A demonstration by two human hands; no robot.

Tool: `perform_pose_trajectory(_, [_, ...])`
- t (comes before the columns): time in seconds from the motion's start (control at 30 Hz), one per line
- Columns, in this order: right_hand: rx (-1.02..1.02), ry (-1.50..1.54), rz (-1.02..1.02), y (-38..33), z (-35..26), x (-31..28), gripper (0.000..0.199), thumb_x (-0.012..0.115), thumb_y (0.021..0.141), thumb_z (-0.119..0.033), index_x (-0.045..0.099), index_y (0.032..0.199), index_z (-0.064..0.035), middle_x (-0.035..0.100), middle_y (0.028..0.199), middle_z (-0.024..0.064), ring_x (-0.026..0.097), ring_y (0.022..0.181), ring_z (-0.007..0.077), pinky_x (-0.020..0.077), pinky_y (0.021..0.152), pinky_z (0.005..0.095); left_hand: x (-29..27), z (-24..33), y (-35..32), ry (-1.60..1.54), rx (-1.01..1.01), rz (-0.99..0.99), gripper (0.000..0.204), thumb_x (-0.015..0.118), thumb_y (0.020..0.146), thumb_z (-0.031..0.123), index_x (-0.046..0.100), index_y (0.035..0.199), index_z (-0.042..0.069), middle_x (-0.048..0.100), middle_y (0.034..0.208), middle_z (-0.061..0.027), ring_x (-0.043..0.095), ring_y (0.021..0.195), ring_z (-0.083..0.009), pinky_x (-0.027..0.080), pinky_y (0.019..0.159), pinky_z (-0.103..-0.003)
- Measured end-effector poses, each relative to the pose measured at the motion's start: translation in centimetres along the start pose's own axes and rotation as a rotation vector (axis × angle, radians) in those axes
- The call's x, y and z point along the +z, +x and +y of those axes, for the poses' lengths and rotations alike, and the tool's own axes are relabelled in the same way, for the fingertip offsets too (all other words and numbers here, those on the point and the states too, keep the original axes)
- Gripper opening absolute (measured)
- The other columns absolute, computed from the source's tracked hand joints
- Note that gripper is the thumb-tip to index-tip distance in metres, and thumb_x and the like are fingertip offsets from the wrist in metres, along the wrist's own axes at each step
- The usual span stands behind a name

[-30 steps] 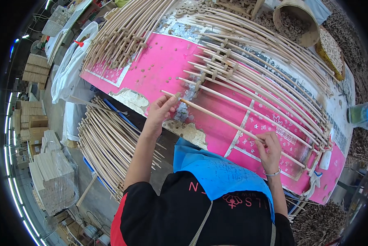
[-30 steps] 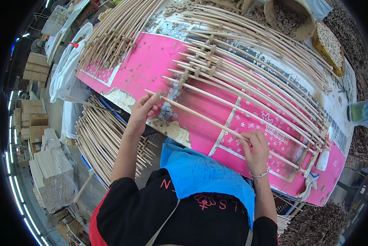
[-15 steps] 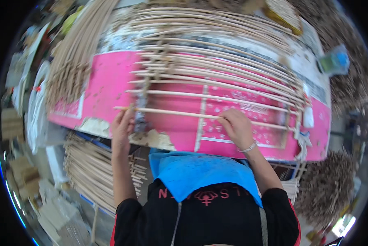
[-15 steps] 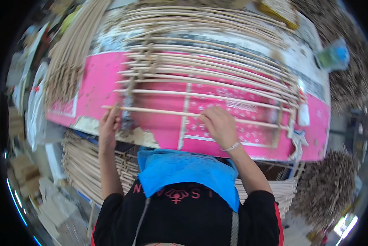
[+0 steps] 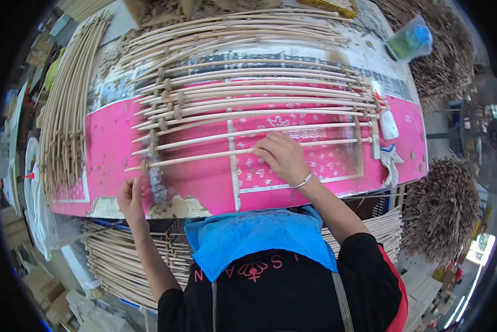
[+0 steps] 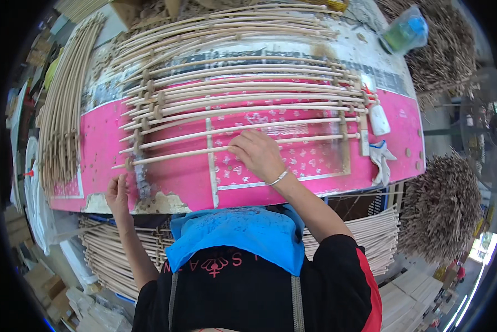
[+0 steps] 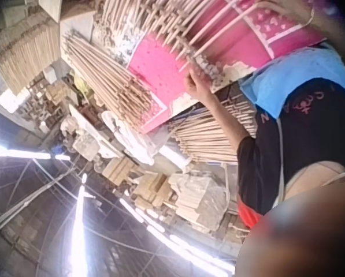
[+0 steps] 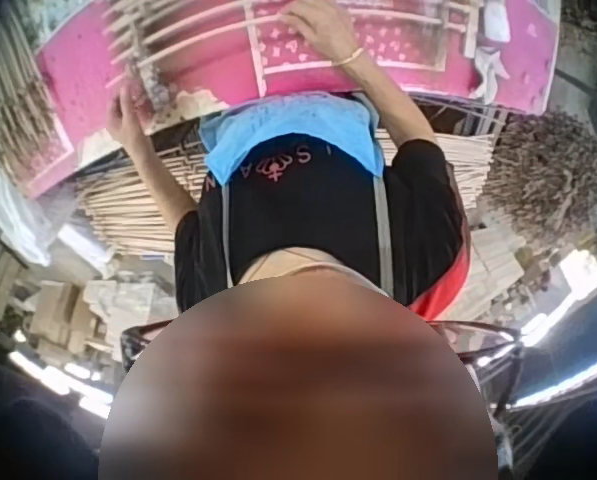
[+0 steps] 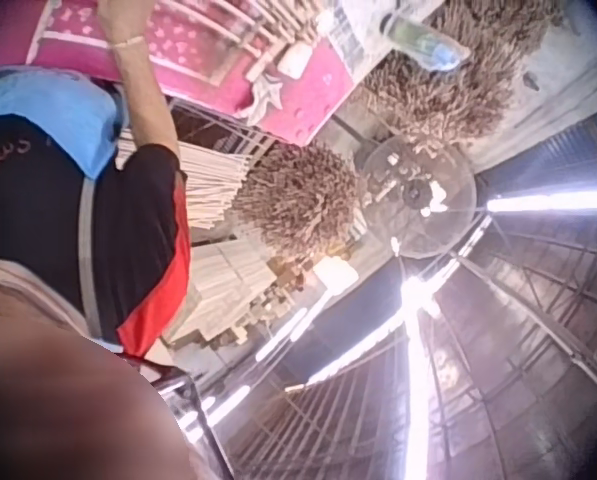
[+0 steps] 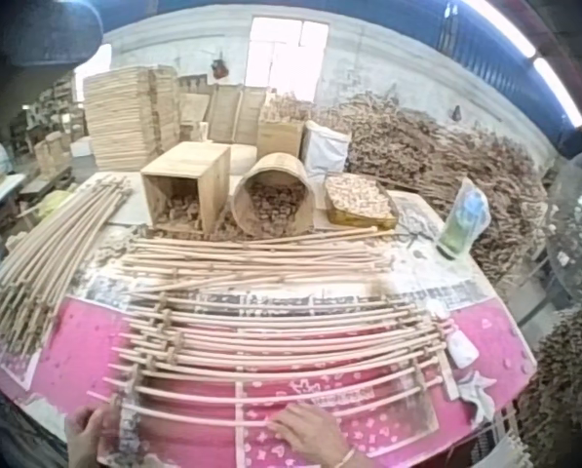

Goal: Assembling wooden slats by applying glue and fitting them into a frame on a workbench.

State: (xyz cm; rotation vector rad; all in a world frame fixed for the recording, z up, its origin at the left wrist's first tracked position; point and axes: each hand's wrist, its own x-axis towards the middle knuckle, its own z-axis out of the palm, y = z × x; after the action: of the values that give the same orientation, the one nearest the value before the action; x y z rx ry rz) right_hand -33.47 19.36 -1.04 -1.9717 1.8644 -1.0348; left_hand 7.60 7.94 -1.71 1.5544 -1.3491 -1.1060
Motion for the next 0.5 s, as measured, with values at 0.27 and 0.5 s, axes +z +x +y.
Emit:
perform_pose_trajectory(0.27, [0.048,0.007,-0.037,-0.6,0.2,-1.4,0.015,0.074,0.094,-0.018,0.073,0.094,-0.0033,0.066,0.084,0.0119,0.065,0.081,0.0318,0.0508,0.072,0.0431,2.5,4.9,-0.3,0.758,0.705,0.033,0.056,0.084,0.082,0.020,0.071,0.137,0.020,0.064,0.122,-0.0054,0.061,0.112,-0.0287,0.047,0.091,-0.043])
perform_pose_trajectory(0.5, [0.085,0.047,-0.040,0.0,-0.8,-0.7,0.015,0.077,0.090,-0.015,0.071,0.097,-0.0028,0.067,0.085,0.0111,0.065,0.080,0.0313,0.0517,0.074,0.0421,2.1,4.1,0.7,0.847,0.709,-0.031,0.041,0.082,0.083,0.024,0.076,0.124,0.024,0.065,0.119,-0.0003,0.060,0.111,-0.0264,0.044,0.093,-0.044])
